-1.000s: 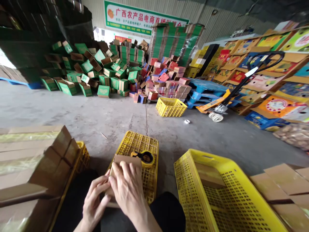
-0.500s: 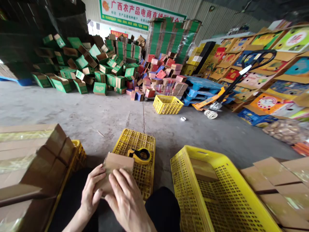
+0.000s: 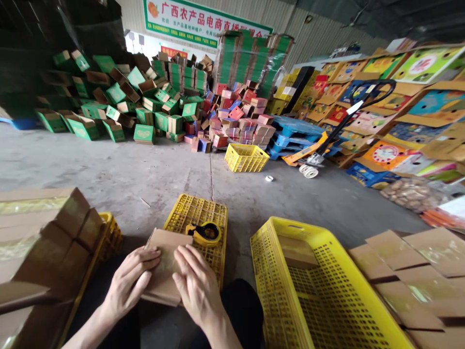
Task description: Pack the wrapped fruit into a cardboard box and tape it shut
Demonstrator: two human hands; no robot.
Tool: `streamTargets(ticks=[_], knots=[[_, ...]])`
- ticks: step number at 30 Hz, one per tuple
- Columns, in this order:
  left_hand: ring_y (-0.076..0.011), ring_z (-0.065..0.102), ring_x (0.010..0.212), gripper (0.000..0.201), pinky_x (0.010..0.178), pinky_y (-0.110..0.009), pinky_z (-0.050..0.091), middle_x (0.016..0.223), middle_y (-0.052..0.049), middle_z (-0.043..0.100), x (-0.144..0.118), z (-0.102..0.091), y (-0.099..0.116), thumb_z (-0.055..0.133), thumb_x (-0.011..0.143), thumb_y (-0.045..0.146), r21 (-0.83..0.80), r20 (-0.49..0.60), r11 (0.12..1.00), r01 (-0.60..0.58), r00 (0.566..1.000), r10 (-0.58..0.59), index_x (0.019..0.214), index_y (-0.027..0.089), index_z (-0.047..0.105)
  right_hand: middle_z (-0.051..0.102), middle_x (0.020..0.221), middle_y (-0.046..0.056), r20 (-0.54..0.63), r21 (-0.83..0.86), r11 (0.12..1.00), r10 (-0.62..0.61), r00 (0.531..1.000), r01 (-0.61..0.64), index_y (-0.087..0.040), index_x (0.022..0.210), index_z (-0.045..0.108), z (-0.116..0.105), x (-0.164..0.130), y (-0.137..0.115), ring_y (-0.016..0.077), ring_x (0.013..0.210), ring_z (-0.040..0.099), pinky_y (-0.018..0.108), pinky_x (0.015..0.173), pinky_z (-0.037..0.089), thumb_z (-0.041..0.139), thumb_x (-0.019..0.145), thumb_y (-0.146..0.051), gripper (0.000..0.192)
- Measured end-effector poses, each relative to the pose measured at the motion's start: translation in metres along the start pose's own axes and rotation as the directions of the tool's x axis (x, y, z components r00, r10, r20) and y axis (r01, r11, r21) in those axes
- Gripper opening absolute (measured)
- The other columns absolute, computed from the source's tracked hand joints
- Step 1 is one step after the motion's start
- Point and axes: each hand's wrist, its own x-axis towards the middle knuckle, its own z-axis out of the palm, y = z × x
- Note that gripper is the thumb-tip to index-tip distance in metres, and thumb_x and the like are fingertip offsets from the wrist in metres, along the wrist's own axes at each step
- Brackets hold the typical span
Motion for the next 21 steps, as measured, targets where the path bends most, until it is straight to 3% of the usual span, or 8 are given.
streamTargets(ticks=[5,8,11,15,18,21], knots=[[-0.0254,0.064,0.128,0.034,0.125,-0.047,0.034,0.133,-0.009,0.071,0.011,-0.014,0.012,0.055,0.106,0.039,0.129,0.184,0.990,0.057,0.980,-0.080,0.134,0.023,0.067,0.040,0.169,0.007,-0.067,0.051,0.995,0.091,0.994,-0.087,-0.024,0.168,0.027,0.017,-0.019,-0.001,0.0247,0.157,0.037,0.042,0.126,0.041,0.039,0.112,-0.036,0.059],[-0.0283,0.065,0.120,0.055,0.114,-0.043,0.048,0.134,-0.011,0.069,0.018,-0.020,0.018,0.059,0.101,0.056,0.254,0.260,0.967,-0.001,0.963,-0.068,0.146,0.024,0.062,0.030,0.173,0.013,-0.107,0.122,0.985,0.132,0.985,-0.119,-0.020,0.170,0.021,0.031,-0.024,-0.010,0.0305,0.158,0.032,0.046,0.125,0.041,0.040,0.110,-0.053,0.071],[-0.0313,0.066,0.118,0.076,0.102,-0.040,0.055,0.137,-0.013,0.068,0.025,-0.016,0.020,0.056,0.096,0.072,0.338,0.284,0.937,-0.088,0.959,-0.012,0.154,0.023,0.055,0.026,0.173,0.019,-0.107,0.178,0.977,0.138,0.985,-0.118,-0.017,0.170,0.019,0.035,-0.027,-0.013,0.0362,0.157,0.032,0.050,0.123,0.042,0.053,0.100,-0.068,0.094],[-0.0334,0.053,0.143,0.091,0.120,-0.044,0.042,0.160,-0.014,0.052,0.031,-0.007,0.021,0.048,0.095,0.079,0.314,0.340,0.926,-0.209,0.935,0.096,0.162,0.019,0.043,0.037,0.168,0.019,-0.114,0.177,0.981,0.106,0.988,-0.085,-0.018,0.170,0.021,0.035,-0.032,-0.010,0.0364,0.154,0.037,0.049,0.121,0.046,0.069,0.090,-0.067,0.105],[-0.0324,0.048,0.149,0.090,0.124,-0.043,0.037,0.164,-0.014,0.047,0.031,-0.006,0.022,0.049,0.096,0.077,0.331,0.333,0.920,-0.213,0.938,0.097,0.163,0.017,0.040,0.052,0.159,0.017,-0.218,0.125,0.991,0.081,0.973,-0.054,-0.020,0.169,0.026,0.041,-0.039,-0.015,0.0338,0.151,0.045,0.047,0.117,0.051,0.068,0.095,-0.059,0.094],[-0.0330,0.047,0.150,0.090,0.123,-0.043,0.039,0.166,-0.012,0.044,0.029,-0.008,0.023,0.049,0.094,0.079,0.336,0.344,0.916,-0.220,0.934,0.099,0.163,0.022,0.042,0.064,0.148,0.015,-0.354,0.085,0.995,0.081,0.932,-0.054,-0.022,0.166,0.033,0.053,-0.047,-0.026,0.0320,0.143,0.055,0.045,0.111,0.058,0.064,0.100,-0.050,0.078]])
